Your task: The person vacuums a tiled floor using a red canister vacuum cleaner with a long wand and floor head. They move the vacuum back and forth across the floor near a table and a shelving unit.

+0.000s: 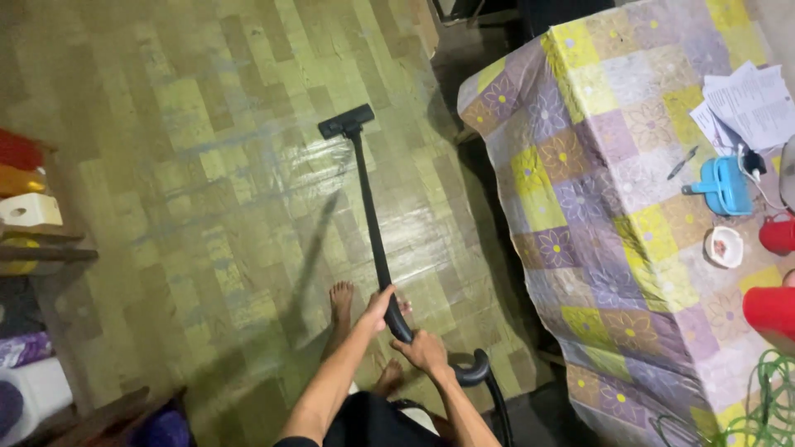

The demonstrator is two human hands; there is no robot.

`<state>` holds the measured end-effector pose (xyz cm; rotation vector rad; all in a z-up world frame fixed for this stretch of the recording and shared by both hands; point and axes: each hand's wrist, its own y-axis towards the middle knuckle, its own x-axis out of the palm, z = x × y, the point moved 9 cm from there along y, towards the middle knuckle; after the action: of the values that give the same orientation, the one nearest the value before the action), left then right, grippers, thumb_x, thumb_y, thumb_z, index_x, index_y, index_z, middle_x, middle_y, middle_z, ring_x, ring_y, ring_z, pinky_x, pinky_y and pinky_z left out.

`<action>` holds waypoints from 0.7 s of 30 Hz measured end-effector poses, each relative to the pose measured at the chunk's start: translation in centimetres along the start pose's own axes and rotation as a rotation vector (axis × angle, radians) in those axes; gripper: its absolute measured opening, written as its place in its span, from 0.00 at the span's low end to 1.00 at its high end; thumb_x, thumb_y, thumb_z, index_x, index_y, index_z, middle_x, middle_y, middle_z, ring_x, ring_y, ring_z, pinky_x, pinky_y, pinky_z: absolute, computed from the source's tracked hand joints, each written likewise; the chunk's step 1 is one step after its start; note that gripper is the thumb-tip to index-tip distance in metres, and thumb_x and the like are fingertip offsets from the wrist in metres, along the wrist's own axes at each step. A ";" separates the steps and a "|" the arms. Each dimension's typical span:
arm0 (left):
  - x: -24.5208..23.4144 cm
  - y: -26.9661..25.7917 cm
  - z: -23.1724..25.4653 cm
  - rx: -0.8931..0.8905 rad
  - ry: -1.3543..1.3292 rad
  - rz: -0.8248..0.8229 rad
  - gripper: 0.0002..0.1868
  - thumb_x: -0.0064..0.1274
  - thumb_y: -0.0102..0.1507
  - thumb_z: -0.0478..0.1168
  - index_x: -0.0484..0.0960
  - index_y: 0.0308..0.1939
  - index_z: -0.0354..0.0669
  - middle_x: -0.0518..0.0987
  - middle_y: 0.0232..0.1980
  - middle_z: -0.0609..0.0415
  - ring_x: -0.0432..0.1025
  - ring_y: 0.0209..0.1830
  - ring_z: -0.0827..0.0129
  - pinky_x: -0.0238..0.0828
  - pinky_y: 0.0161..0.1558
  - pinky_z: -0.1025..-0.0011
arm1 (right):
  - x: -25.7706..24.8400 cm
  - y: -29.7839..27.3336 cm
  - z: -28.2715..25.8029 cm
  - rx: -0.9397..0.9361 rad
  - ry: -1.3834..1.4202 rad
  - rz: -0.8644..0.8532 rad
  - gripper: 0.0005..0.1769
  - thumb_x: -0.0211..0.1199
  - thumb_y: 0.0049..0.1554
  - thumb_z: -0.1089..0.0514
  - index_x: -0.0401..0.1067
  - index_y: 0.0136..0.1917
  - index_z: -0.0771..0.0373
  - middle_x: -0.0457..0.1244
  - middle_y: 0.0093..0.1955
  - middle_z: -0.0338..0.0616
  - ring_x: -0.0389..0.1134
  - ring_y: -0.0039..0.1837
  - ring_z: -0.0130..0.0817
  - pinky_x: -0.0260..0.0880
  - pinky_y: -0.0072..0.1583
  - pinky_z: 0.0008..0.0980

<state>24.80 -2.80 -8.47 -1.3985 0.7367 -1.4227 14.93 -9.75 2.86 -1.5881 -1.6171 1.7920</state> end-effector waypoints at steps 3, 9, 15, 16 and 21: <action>-0.7 6.5 5.8 0.071 0.170 0.014 0.22 0.59 0.64 0.47 0.72 0.49 0.31 0.78 0.32 0.43 0.81 0.25 0.51 0.86 0.31 0.50 | -1.7 4.9 -4.5 -0.029 0.184 -0.024 0.28 0.69 0.54 0.33 0.76 0.44 0.63 0.67 0.36 0.50 0.74 0.43 0.43 0.73 0.45 0.39; 1.3 8.9 16.0 0.170 0.268 0.046 0.20 0.61 0.62 0.46 0.75 0.45 0.31 0.76 0.31 0.46 0.79 0.25 0.55 0.84 0.32 0.53 | -6.4 9.1 -12.7 -0.028 0.237 -0.050 0.30 0.68 0.52 0.31 0.76 0.37 0.62 0.66 0.28 0.50 0.71 0.30 0.41 0.71 0.36 0.37; 1.6 8.8 18.2 0.171 0.252 0.038 0.20 0.61 0.61 0.45 0.75 0.46 0.31 0.75 0.30 0.47 0.78 0.25 0.57 0.84 0.31 0.55 | -6.0 10.3 -14.2 -0.007 0.233 -0.065 0.30 0.68 0.52 0.30 0.76 0.39 0.62 0.66 0.29 0.51 0.72 0.31 0.41 0.72 0.37 0.37; 1.2 8.7 18.0 0.171 0.251 0.037 0.20 0.61 0.61 0.45 0.75 0.46 0.31 0.75 0.30 0.47 0.78 0.25 0.57 0.84 0.31 0.55 | -5.8 9.8 -14.2 -0.007 0.233 -0.064 0.30 0.68 0.52 0.30 0.76 0.39 0.62 0.66 0.29 0.51 0.72 0.31 0.41 0.72 0.37 0.37; -1.6 7.4 13.5 0.106 0.257 0.051 0.18 0.60 0.62 0.44 0.75 0.47 0.34 0.77 0.29 0.46 0.79 0.22 0.56 0.85 0.29 0.53 | -1.9 8.2 -10.7 0.032 0.188 -0.052 0.40 0.70 0.48 0.24 0.79 0.46 0.66 0.71 0.43 0.59 0.75 0.53 0.53 0.74 0.52 0.50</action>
<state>39.26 -1.11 -13.70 -1.1204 0.8402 -1.5954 28.05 -8.22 -0.57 -1.6311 -1.5215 1.5824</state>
